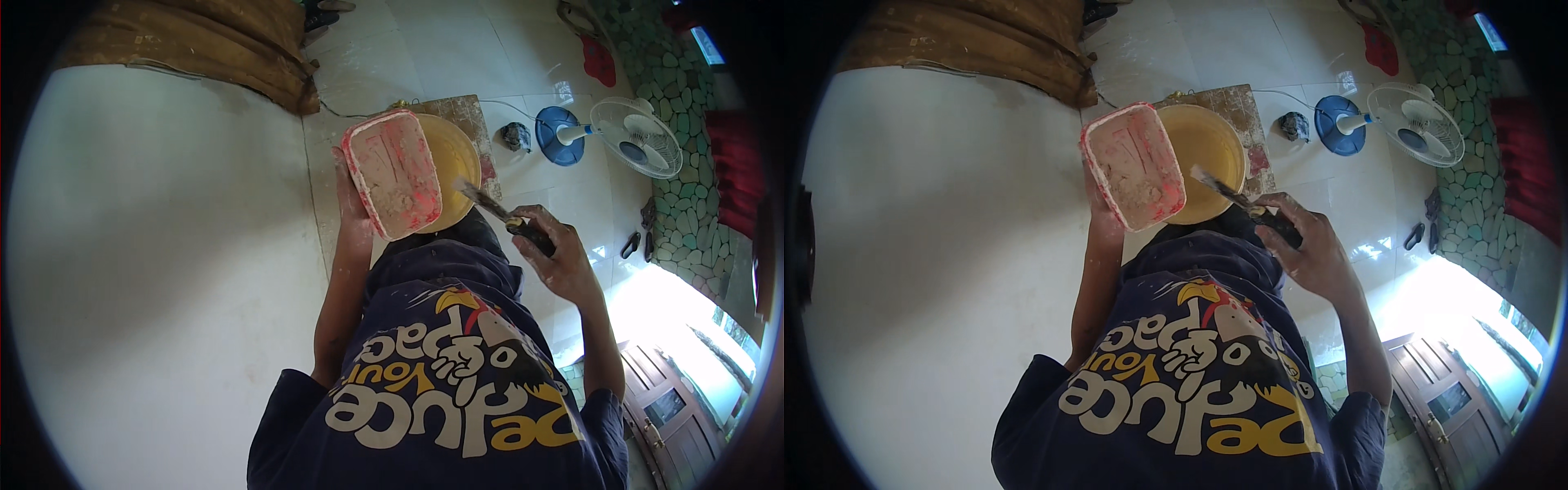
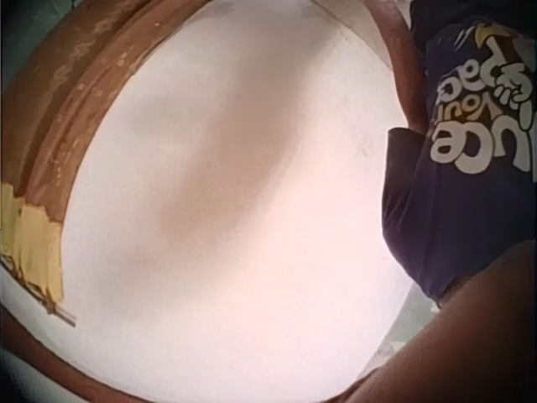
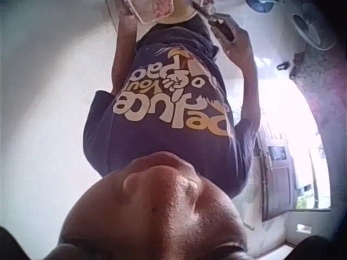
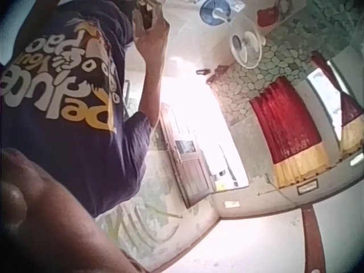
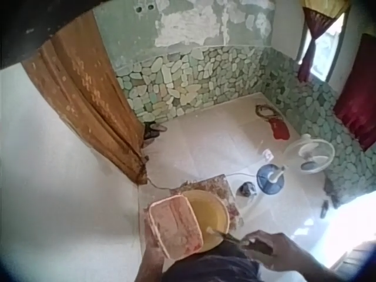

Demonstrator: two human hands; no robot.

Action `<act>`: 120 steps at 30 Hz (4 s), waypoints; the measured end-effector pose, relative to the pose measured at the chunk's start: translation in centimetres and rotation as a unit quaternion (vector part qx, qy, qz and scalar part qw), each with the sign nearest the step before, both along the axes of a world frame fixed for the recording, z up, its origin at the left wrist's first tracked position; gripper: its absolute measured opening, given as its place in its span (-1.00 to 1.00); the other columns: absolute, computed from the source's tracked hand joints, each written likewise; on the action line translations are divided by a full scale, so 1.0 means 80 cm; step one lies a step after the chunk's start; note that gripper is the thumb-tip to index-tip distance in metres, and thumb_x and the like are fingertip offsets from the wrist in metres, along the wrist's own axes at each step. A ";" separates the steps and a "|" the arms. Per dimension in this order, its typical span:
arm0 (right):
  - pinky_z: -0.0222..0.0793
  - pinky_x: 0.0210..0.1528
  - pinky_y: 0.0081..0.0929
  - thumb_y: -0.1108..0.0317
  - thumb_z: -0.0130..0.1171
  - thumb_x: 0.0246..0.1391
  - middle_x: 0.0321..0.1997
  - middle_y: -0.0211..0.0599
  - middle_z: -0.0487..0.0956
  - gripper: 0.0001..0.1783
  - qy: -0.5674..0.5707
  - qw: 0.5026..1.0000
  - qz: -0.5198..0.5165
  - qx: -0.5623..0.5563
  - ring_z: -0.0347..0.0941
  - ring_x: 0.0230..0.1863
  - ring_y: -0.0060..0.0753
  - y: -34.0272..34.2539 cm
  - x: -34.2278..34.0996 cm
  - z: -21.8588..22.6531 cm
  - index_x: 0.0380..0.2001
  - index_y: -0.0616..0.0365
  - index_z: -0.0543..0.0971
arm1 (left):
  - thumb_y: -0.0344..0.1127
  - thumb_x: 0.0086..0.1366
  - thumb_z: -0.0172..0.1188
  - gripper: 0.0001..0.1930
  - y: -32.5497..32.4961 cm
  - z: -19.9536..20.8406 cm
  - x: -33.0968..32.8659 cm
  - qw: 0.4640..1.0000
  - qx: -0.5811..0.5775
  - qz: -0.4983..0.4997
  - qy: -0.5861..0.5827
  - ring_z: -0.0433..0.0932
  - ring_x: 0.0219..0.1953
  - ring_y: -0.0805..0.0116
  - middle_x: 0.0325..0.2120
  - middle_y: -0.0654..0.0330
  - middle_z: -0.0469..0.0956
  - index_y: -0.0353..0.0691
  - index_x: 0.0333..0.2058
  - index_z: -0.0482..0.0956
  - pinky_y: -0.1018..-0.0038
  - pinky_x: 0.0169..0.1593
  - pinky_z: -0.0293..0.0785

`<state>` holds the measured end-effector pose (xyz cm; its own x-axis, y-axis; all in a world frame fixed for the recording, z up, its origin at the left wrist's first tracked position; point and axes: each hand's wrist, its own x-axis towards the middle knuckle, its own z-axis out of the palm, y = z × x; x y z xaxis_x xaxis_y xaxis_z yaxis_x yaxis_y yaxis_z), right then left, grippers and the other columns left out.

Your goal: The person is mixing a thick substance, likely paint or plaster, in a container using a metal tool.

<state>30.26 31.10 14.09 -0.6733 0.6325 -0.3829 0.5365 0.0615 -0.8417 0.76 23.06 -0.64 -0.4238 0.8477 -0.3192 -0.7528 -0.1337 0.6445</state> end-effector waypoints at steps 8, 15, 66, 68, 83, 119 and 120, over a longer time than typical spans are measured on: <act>0.53 -0.49 -0.38 0.49 0.36 -0.12 -0.30 -0.21 0.56 -0.71 0.015 0.849 0.123 0.514 0.57 -0.39 -0.19 0.009 -0.018 -0.045 -0.23 0.12 0.61 | 0.40 0.36 -0.16 -0.20 0.013 0.043 0.019 0.999 -0.042 0.003 -0.012 0.42 0.15 0.16 0.19 0.06 0.37 -0.16 0.28 0.28 0.20 0.16 0.44; 0.53 -0.51 -0.37 0.51 0.38 -0.19 -0.30 -0.25 0.57 -0.66 0.038 0.852 0.162 0.496 0.56 -0.43 -0.24 0.023 0.021 -0.068 -0.23 0.10 0.63 | 0.20 0.41 -0.04 -0.39 -0.011 0.004 -0.005 0.993 -0.006 -0.025 -0.119 0.51 0.07 0.21 0.11 0.21 0.47 -0.10 0.24 0.34 0.21 0.08 0.54; 0.55 -0.07 -0.27 0.44 0.09 0.04 0.10 -0.14 0.52 -0.38 -0.147 0.862 0.173 0.454 0.55 0.01 -0.16 -0.009 -0.049 -0.016 0.24 -0.05 0.44 | 0.40 0.38 -0.22 -0.23 0.012 0.014 0.049 0.998 -0.052 0.022 0.000 0.53 0.09 0.23 0.12 0.09 0.48 -0.16 0.22 0.35 0.26 0.12 0.52; 0.55 -0.07 -0.27 0.47 0.08 0.03 0.09 -0.14 0.53 -0.37 -0.176 0.852 0.187 0.456 0.54 0.02 -0.15 -0.020 -0.046 -0.026 0.25 -0.03 0.43 | 0.39 0.38 -0.23 -0.24 0.011 0.009 0.051 0.998 -0.060 0.006 0.013 0.52 0.10 0.23 0.12 0.10 0.47 -0.16 0.22 0.36 0.26 0.12 0.52; 0.57 -0.13 -0.28 0.50 0.06 0.03 0.04 -0.15 0.52 -0.42 -0.164 0.908 0.211 0.323 0.55 -0.10 -0.13 -0.008 -0.045 -0.016 0.20 0.11 0.43 | 0.36 0.40 -0.23 -0.26 0.008 0.018 0.065 0.998 -0.067 -0.015 -0.003 0.52 0.10 0.25 0.11 0.10 0.48 -0.17 0.22 0.36 0.27 0.13 0.52; 0.53 -0.26 -0.19 0.41 0.12 0.06 -0.28 -0.17 0.50 -0.50 -0.044 0.949 0.125 0.286 0.56 -0.33 -0.13 -0.039 -0.053 0.025 0.13 0.10 0.50 | 0.36 0.41 -0.24 -0.23 -0.013 -0.092 0.037 0.986 0.132 0.043 -0.092 0.37 0.22 0.18 0.23 0.14 0.34 -0.16 0.30 0.24 0.25 0.26 0.34; 0.53 -0.26 -0.19 0.41 0.12 0.06 -0.28 -0.17 0.50 -0.50 -0.044 0.949 0.126 0.285 0.56 -0.33 -0.13 -0.039 -0.054 0.023 0.13 0.10 0.50 | 0.36 0.41 -0.24 -0.23 -0.011 -0.089 0.037 0.986 0.131 0.043 -0.092 0.37 0.22 0.18 0.23 0.14 0.34 -0.16 0.30 0.24 0.25 0.26 0.34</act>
<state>25.94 27.95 15.95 -0.8116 0.5775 -0.0888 0.5117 0.6291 -0.5852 3.75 22.17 -7.78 -0.4539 0.8743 -0.1718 -0.8320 -0.3469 0.4328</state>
